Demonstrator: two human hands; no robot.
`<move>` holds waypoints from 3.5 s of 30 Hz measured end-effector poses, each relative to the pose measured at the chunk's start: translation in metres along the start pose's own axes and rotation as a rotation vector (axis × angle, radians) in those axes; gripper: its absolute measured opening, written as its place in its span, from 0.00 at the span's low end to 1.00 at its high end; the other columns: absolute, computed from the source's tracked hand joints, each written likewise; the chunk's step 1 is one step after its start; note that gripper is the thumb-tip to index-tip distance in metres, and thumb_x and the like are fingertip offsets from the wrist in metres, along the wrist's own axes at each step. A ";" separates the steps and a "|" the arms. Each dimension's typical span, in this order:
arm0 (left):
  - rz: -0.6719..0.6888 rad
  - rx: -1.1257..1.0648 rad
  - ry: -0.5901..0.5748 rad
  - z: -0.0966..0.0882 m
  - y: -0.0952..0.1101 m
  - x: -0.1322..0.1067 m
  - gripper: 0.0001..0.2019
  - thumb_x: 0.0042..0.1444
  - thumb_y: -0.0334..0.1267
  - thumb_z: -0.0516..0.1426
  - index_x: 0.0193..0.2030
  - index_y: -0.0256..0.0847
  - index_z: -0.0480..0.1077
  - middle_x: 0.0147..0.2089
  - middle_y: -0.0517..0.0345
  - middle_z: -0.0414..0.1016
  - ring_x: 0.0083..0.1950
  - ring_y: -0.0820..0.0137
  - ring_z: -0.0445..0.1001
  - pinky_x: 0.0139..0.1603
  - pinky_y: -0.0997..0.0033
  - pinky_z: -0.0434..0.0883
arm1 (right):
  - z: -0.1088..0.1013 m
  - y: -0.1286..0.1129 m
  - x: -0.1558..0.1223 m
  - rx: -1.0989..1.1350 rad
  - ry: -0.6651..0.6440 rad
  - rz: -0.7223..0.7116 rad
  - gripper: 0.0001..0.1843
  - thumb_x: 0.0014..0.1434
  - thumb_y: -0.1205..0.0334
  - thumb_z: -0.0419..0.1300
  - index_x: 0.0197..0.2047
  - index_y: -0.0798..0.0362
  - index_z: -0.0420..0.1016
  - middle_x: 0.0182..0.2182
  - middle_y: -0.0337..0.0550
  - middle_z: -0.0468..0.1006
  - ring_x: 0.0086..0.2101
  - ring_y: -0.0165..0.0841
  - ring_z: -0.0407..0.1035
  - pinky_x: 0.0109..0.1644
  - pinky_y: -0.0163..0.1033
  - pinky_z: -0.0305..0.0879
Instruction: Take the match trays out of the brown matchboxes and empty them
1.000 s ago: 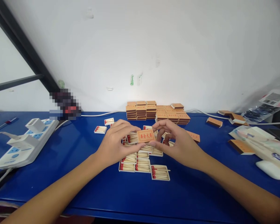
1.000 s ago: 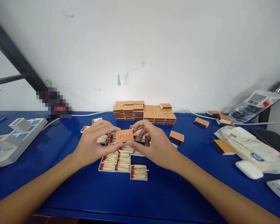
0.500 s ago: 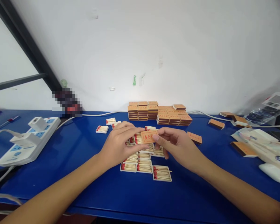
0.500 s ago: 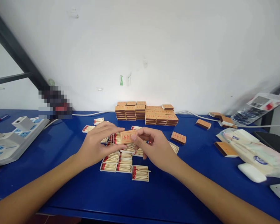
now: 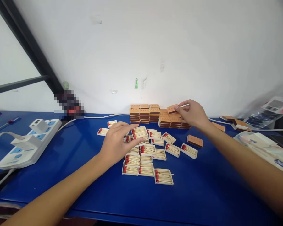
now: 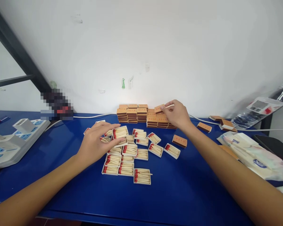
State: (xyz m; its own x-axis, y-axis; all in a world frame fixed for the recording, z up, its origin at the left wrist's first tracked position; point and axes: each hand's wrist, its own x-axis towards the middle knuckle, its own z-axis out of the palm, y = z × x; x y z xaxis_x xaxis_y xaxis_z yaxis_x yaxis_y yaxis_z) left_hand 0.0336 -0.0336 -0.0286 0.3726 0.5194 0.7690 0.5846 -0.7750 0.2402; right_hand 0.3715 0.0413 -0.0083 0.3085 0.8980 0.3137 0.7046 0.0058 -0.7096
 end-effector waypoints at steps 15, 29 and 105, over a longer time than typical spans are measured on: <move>0.051 -0.031 -0.014 0.001 0.000 -0.002 0.21 0.62 0.49 0.70 0.59 0.44 0.79 0.46 0.52 0.87 0.47 0.59 0.82 0.50 0.53 0.80 | 0.020 0.015 0.013 -0.523 -0.003 -0.216 0.20 0.65 0.40 0.63 0.46 0.49 0.75 0.44 0.53 0.83 0.42 0.49 0.76 0.38 0.47 0.64; 0.083 -0.031 -0.005 0.002 -0.001 -0.002 0.21 0.63 0.48 0.70 0.58 0.42 0.79 0.45 0.52 0.86 0.46 0.60 0.82 0.50 0.53 0.79 | 0.018 0.037 0.028 -0.559 0.015 -0.156 0.18 0.67 0.47 0.61 0.51 0.50 0.75 0.44 0.53 0.84 0.45 0.51 0.77 0.38 0.48 0.65; 0.146 -0.076 -0.140 -0.002 0.010 0.001 0.11 0.70 0.40 0.63 0.55 0.40 0.76 0.46 0.51 0.86 0.52 0.58 0.80 0.54 0.52 0.76 | -0.063 0.040 -0.035 -0.309 -0.578 -0.450 0.04 0.54 0.62 0.71 0.33 0.46 0.81 0.27 0.46 0.82 0.25 0.40 0.75 0.25 0.45 0.69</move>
State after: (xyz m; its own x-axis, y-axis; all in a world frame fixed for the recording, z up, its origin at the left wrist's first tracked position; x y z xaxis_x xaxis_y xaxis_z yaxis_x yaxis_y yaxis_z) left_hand 0.0387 -0.0418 -0.0242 0.5495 0.4403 0.7101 0.4631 -0.8679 0.1797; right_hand 0.4285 -0.0178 -0.0080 -0.3683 0.9252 0.0917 0.8545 0.3757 -0.3587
